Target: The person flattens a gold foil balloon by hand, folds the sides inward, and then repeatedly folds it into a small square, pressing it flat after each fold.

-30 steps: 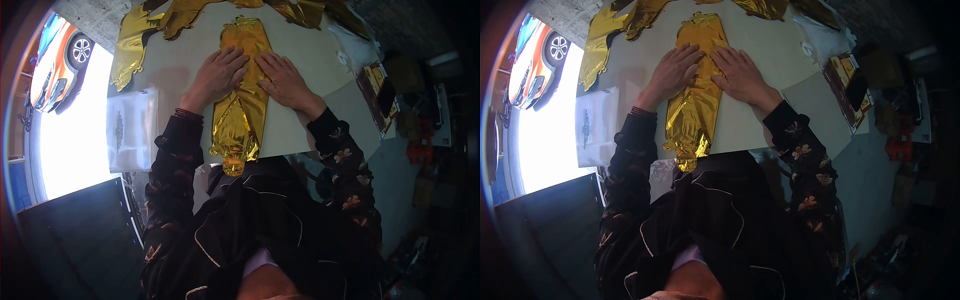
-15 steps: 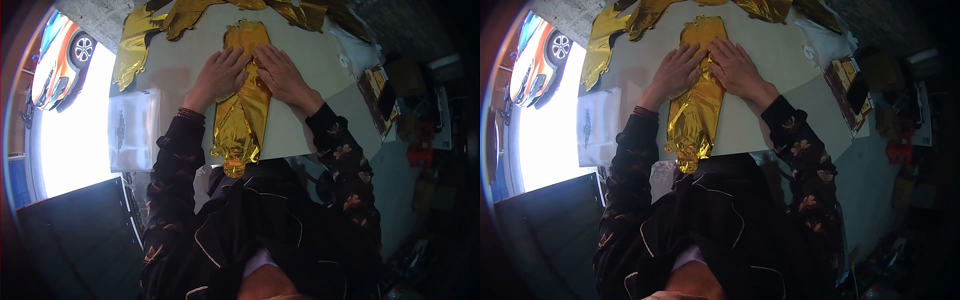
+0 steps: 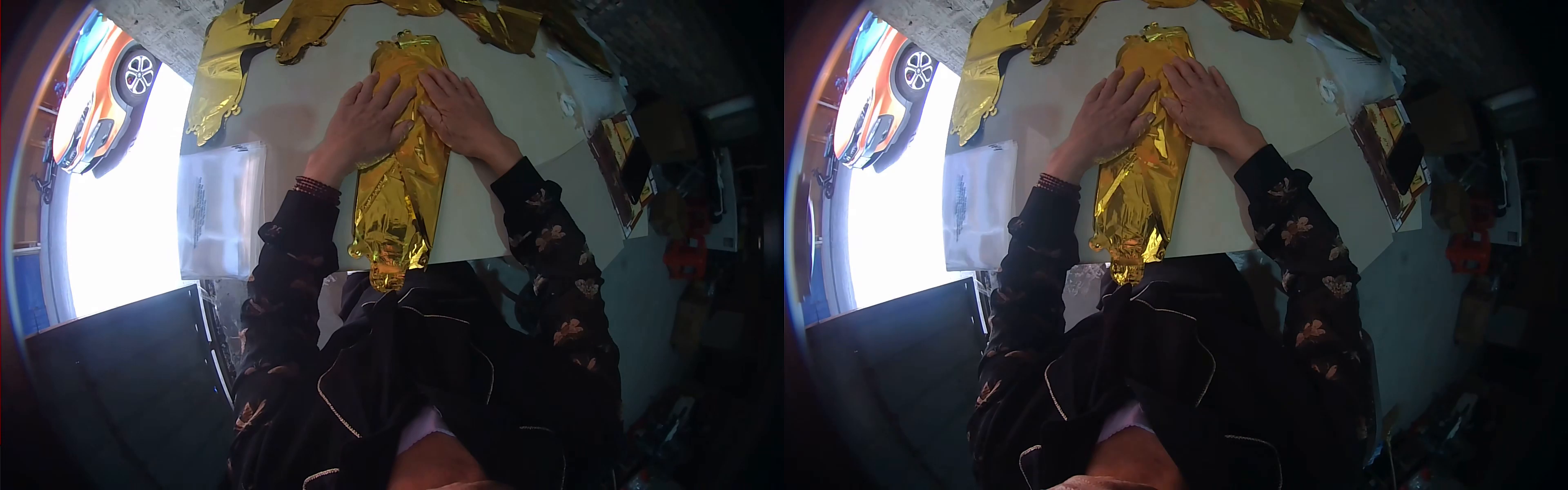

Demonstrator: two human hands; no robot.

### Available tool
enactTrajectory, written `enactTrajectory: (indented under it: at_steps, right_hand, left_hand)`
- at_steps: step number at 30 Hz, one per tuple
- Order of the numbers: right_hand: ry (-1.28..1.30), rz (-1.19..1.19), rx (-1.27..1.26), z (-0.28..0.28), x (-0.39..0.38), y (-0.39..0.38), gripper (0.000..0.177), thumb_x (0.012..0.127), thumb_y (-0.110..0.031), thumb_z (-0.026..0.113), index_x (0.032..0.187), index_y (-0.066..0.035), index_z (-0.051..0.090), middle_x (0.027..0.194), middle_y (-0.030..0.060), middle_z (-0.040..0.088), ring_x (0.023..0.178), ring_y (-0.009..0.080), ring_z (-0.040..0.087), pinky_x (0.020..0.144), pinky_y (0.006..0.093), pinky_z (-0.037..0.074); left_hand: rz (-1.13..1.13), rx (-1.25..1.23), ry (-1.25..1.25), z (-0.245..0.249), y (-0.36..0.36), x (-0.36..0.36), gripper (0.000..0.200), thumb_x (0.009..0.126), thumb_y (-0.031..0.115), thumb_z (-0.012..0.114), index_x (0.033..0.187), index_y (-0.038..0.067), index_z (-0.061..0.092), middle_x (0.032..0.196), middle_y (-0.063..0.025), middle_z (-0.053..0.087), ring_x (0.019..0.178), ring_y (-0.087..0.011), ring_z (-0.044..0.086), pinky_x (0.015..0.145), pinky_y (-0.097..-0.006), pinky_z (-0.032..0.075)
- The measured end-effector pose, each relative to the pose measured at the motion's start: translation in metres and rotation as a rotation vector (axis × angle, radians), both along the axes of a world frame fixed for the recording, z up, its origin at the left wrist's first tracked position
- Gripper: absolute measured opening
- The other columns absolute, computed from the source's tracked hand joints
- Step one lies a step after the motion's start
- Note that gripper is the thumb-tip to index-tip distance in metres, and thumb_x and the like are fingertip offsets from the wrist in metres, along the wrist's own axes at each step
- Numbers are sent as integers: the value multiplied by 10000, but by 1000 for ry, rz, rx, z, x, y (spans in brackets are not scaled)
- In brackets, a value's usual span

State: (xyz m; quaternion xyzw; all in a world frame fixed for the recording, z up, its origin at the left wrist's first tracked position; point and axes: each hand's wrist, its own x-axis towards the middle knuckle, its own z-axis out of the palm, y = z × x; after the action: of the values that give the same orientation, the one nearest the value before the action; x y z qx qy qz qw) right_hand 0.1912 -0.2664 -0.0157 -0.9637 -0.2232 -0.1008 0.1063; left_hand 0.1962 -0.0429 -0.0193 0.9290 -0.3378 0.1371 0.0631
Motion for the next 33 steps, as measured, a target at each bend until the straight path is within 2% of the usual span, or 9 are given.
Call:
enactTrajectory:
  at_steps: [6,19,21,25,28,33]
  right_hand:
    - [-20,-21,-15,-1,-1,0,601,1038,-403,439,1539,-84,342,1591,118,351,1493,299,278,1217,516,203]
    - [-17,-24,18,10,-1,6,578,1042,-370,440,1539,-89,354,1590,127,357,1501,295,269,1228,513,186]
    - [-50,30,37,12,10,11,558,1043,-352,430,1528,-80,375,1576,132,378,1490,301,291,1228,493,204]
    - [42,223,217,4,45,23,534,1043,-334,401,1504,-64,414,1554,140,411,1470,306,327,1223,446,242]
    - [90,204,161,-1,65,25,521,1055,-328,381,1491,-48,435,1565,151,396,1476,328,313,1221,431,249]
    - [-43,93,29,-6,90,20,545,1056,-360,371,1520,-74,390,1574,135,390,1471,324,324,1211,452,251]
  left_hand:
    - [38,-8,13,2,-1,-2,540,1035,454,424,1534,251,388,1579,-139,370,1472,-378,313,1190,-515,268]
    - [30,0,-12,3,-2,-1,540,1027,466,430,1509,223,431,1561,-158,398,1461,-370,338,1179,-500,285]
    - [37,-1,-38,1,-1,-1,545,1014,484,448,1480,202,481,1548,-159,431,1462,-360,352,1184,-474,283]
    - [33,31,-3,3,-1,0,563,1027,465,428,1499,159,434,1557,-168,394,1449,-390,350,1167,-522,298]
    - [26,30,2,3,-1,0,567,1027,468,428,1499,154,435,1556,-170,395,1446,-397,353,1164,-523,300]
    - [-1,-34,-15,2,0,0,570,1027,486,429,1507,179,432,1554,-170,398,1439,-404,361,1163,-523,300]
